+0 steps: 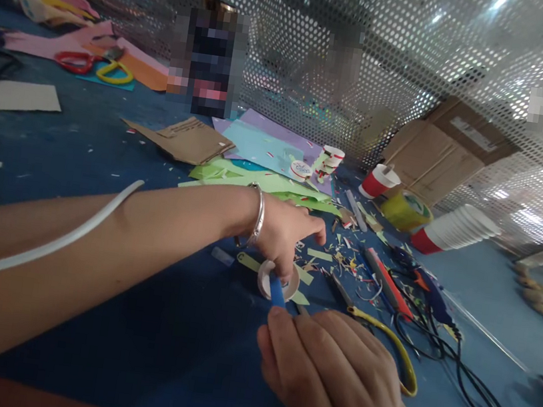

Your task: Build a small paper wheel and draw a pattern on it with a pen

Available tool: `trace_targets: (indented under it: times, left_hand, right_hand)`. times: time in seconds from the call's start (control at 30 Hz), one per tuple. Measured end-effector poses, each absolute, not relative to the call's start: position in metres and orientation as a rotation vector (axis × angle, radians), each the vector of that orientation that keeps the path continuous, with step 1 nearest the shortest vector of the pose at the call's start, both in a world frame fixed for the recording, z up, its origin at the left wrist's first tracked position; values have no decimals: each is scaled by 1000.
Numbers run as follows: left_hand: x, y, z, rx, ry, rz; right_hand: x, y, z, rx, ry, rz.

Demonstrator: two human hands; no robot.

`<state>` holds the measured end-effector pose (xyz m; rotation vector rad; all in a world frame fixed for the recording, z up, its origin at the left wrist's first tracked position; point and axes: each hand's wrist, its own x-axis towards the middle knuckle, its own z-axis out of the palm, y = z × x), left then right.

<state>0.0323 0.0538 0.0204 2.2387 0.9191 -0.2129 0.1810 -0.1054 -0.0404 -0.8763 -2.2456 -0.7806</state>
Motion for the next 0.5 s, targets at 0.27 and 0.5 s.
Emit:
trace_targets:
  times: [0.27,0.5]
  left_hand:
    - [32,54,20,2241,863,-174]
    - [34,50,21,2404,954,-225]
  right_hand:
    - [177,-103,-41,-916,-2246,-801]
    - [180,-109,-41,-966,-2226,-727]
